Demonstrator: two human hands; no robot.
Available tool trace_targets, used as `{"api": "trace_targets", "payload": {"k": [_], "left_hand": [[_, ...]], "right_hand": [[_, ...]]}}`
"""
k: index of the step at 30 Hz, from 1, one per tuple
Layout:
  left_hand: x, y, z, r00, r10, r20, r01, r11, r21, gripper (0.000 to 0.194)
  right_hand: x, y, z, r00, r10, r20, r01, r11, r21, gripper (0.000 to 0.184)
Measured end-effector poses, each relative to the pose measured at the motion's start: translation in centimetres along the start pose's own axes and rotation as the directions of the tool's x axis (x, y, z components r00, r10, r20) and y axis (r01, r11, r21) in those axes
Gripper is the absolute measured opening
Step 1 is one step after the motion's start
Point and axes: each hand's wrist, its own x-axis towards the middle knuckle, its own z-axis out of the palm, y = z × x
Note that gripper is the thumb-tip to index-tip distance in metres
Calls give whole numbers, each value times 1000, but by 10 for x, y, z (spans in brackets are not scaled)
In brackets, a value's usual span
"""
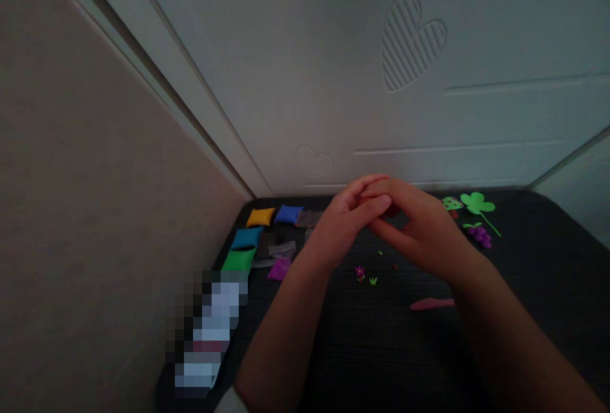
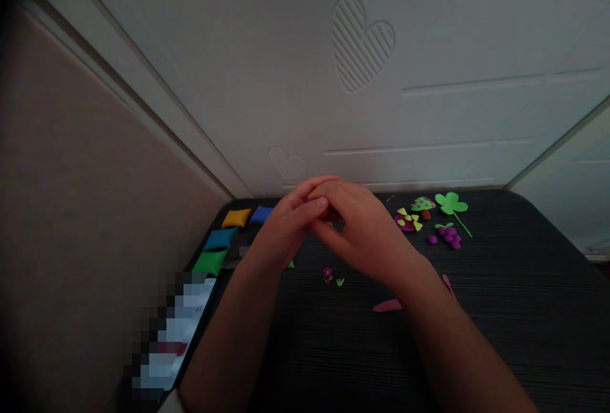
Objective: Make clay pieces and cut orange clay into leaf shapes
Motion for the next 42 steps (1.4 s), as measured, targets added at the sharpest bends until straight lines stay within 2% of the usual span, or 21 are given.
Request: {"api": "trace_targets", "payload": {"k": [17,42], "left_hand": [[-2,3,-2,999,-27,-21,27,1000,8,38],[-2,3,-4,999,-19,-26,19,1000,0,35]], "right_hand": [[-1,4,-3,995,-48,-83,41,996,-80,17],[-1,5,-3,998,-49,-48,45,996,-73,18]]}}
